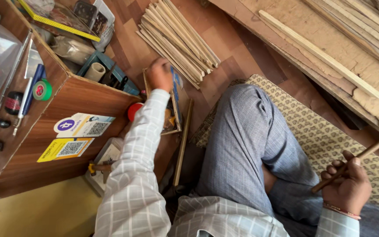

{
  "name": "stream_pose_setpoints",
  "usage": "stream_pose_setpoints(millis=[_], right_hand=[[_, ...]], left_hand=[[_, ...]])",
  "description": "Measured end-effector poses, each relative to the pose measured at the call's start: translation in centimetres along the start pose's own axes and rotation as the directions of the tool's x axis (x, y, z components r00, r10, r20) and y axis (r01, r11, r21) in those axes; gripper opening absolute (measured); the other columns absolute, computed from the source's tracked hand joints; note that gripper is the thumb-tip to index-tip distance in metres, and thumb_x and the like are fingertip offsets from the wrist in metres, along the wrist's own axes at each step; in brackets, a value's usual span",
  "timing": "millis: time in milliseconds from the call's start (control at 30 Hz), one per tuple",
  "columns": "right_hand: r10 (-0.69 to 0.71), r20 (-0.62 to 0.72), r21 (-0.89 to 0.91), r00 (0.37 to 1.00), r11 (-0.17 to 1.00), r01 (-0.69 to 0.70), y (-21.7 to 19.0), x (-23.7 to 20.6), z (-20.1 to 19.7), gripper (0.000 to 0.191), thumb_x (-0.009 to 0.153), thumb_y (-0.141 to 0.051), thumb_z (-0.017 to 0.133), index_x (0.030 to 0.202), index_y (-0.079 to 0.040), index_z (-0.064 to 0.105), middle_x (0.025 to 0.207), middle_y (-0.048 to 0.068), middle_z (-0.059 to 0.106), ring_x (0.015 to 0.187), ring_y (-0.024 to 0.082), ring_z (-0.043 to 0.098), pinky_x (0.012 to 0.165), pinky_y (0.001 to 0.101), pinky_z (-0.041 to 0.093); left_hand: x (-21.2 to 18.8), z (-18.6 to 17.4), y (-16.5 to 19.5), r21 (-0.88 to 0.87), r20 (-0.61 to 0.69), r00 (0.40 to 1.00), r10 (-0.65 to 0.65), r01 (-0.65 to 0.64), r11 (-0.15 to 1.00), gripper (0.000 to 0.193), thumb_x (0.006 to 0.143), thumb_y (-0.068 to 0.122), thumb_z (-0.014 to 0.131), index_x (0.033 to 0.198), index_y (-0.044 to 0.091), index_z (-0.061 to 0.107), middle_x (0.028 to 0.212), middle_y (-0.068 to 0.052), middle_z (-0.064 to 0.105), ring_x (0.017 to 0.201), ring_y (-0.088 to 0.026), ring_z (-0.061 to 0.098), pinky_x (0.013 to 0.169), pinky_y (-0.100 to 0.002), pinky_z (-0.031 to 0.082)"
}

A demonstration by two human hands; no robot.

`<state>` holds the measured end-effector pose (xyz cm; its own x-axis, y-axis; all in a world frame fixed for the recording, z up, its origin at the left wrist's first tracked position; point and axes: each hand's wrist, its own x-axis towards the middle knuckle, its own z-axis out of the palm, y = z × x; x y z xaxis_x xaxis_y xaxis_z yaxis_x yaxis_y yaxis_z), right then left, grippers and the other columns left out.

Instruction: The person sits on a floor mat and repeatedly picks up thin wooden sticks, places them on a workbench, and hammers nails into them. The person handles the sticks one at a time, using a hammer to drive nails into each stick before moving to the next.

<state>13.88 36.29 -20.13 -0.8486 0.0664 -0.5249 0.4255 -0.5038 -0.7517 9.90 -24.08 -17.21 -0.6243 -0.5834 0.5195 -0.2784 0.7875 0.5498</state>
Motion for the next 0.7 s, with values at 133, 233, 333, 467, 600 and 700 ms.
stream_pose_setpoints(millis=[133,233,333,467,600,700], right_hand=[[-0.041,-0.028,-0.05,0.999,0.998,0.04,-0.3,-0.8,0.7,0.034,0.12,-0.033,0.047,0.135,-0.005,0.059,0.101,0.006,0.057,0.085,0.016,0.051,0.072,0.0315,0.043],[-0.037,-0.043,-0.037,0.998,0.999,0.035,-0.5,-1.1,1.3,0.034,0.12,-0.033,0.048,0.135,-0.004,0.058,0.1,0.006,0.057,0.083,0.015,0.051,0.071,0.0312,0.044],[-0.024,-0.053,-0.029,0.998,0.999,0.023,-0.8,-1.3,1.8,0.034,0.118,-0.033,0.048,0.134,-0.005,0.058,0.096,0.006,0.057,0.079,0.016,0.051,0.067,0.0311,0.044],[-0.037,-0.064,-0.034,0.997,0.999,0.035,-1.1,-1.6,2.3,0.033,0.117,-0.031,0.048,0.133,-0.003,0.058,0.095,0.007,0.058,0.077,0.016,0.052,0.067,0.0309,0.046],[-0.041,-0.081,-0.051,0.996,0.998,0.037,-1.3,-1.9,2.8,0.033,0.116,-0.029,0.05,0.132,-0.003,0.059,0.092,0.007,0.057,0.075,0.015,0.052,0.065,0.0297,0.045],[-0.032,-0.084,-0.035,0.996,0.999,0.03,-1.4,-2.0,3.1,0.033,0.113,-0.029,0.05,0.131,-0.003,0.06,0.09,0.007,0.058,0.073,0.015,0.053,0.063,0.0291,0.046]], left_hand=[[-1.2,-1.1,-7.7,0.135,0.418,0.901,-0.117,0.066,0.989,0.014,0.071,-0.006,0.072,0.082,0.003,0.072,0.092,-0.02,0.073,0.089,-0.038,0.073,0.081,-0.043,0.058],[-1.8,-0.6,-8.6,0.14,0.513,0.858,-0.006,-0.077,0.987,0.027,0.068,-0.006,0.07,0.091,0.005,0.076,0.093,-0.024,0.071,0.09,-0.042,0.071,0.082,-0.047,0.057],[-2.1,0.1,-8.1,0.29,0.548,0.834,-0.061,-0.121,0.949,0.023,0.07,-0.005,0.07,0.089,0.007,0.077,0.094,-0.024,0.072,0.091,-0.043,0.069,0.079,-0.05,0.056],[-1.8,-0.6,-7.0,0.26,0.557,0.83,-0.028,-0.143,0.955,0.017,0.072,-0.003,0.07,0.082,0.008,0.078,0.092,-0.02,0.074,0.088,-0.041,0.07,0.079,-0.048,0.057],[-2.3,-1.7,-6.7,0.164,0.468,0.883,-0.035,-0.048,0.985,0.007,0.077,0.002,0.074,0.082,0.007,0.076,0.087,-0.019,0.073,0.083,-0.038,0.071,0.078,-0.046,0.057],[-2.7,-1.9,-6.9,0.119,0.422,0.906,-0.028,-0.025,0.993,0.012,0.082,-0.002,0.067,0.081,0.007,0.075,0.085,-0.016,0.074,0.083,-0.035,0.073,0.079,-0.043,0.058]])
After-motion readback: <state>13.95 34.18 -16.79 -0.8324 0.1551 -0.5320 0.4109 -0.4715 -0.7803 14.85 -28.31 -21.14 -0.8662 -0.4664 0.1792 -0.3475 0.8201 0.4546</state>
